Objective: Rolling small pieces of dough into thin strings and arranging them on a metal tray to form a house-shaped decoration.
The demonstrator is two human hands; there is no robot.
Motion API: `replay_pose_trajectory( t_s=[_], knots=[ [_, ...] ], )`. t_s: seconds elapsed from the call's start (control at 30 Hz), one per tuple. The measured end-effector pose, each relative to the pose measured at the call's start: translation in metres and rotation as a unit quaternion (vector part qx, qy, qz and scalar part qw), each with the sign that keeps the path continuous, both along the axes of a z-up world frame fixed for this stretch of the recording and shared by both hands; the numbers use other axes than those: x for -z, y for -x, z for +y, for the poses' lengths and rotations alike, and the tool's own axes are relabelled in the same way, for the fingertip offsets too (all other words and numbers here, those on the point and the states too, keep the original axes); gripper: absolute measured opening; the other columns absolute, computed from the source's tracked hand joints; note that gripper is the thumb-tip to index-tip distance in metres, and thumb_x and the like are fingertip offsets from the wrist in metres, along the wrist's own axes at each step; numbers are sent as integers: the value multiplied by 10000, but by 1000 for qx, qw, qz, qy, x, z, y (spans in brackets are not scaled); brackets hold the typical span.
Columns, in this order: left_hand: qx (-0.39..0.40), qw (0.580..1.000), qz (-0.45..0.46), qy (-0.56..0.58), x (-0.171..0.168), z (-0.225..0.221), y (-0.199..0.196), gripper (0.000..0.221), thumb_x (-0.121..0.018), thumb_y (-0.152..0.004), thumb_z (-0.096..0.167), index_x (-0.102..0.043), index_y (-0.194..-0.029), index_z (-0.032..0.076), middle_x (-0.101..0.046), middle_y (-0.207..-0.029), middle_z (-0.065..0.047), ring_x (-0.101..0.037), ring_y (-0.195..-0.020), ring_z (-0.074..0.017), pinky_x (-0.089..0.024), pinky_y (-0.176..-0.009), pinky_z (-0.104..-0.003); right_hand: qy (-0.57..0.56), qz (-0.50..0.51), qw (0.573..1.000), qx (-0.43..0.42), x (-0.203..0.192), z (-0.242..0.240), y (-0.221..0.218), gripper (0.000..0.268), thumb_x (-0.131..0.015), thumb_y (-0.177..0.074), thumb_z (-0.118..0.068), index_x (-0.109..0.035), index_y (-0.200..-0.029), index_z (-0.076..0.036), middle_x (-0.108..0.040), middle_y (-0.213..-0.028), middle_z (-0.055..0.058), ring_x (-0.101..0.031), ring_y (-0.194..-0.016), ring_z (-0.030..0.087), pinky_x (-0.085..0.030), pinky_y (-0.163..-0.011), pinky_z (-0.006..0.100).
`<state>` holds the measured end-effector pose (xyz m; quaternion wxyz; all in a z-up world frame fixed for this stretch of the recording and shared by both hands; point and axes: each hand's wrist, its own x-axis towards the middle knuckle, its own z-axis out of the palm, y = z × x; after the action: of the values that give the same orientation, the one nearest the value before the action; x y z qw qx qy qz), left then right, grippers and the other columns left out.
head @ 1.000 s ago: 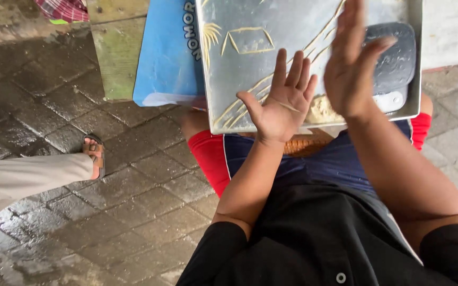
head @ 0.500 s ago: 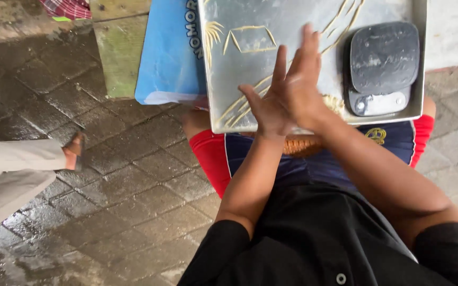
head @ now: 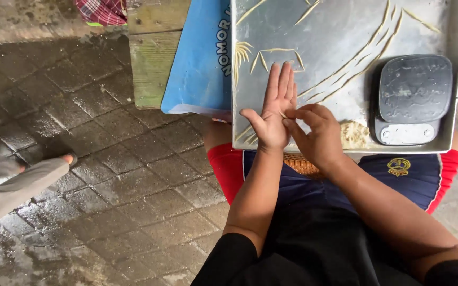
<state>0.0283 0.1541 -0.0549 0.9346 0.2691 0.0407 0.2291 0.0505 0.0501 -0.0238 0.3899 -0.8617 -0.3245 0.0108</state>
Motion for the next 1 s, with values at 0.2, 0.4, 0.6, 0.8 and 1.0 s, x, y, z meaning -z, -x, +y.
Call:
replay_pose_trajectory(
  t_s=[0.2, 0.4, 0.6, 0.8, 1.0],
  knots=[
    [-187, 976, 103, -48, 40, 50, 16, 794, -177, -1097, 697, -440, -1583, 127, -518, -1556, -106, -462, -1461, -190, -369, -1194, -315, 14, -83, 995, -45, 58, 38, -46, 99, -855, -887, -173, -811, -975, -153, -698, -875, 41, -684, -828, 299, -526, -783, 415],
    [-264, 743, 397, -469, 31, 120, 47, 207, -669, -956, 197, -701, -1158, 226, -667, -1099, 39, -657, -1042, -150, -541, -901, -288, 88, -280, 954, -56, 80, 53, -72, 111, -851, -819, -183, -807, -896, -249, -650, -839, -42, -590, -901, 196, -405, -950, 405],
    [-175, 443, 293, -829, 35, 130, 21, 297, -791, -839, 256, -700, -1121, 261, -554, -1333, -36, -469, -1331, -306, -387, -936, -486, 143, -204, 968, -1, 74, 15, -73, 117, -843, -893, -198, -814, -1003, -224, -662, -933, -39, -573, -990, 201, -404, -954, 414],
    [-38, 395, 248, -884, 36, 127, -10, 209, -890, -812, 245, -734, -934, 178, -422, -1570, -112, -341, -1463, -359, -369, -1035, -589, 118, -117, 986, -8, 46, -3, -61, 146, -830, -1000, -245, -793, -1134, -203, -694, -1086, 29, -537, -997, 307, -340, -830, 446],
    [-17, 415, 226, -881, 36, 132, -20, 199, -774, -907, 157, -627, -772, 149, -469, -1556, -101, -338, -1471, -371, -343, -1062, -567, 105, -56, 993, -13, 37, -18, -56, 175, -813, -994, -252, -790, -1149, -174, -698, -1118, 57, -542, -1010, 293, -364, -843, 432]
  ],
)
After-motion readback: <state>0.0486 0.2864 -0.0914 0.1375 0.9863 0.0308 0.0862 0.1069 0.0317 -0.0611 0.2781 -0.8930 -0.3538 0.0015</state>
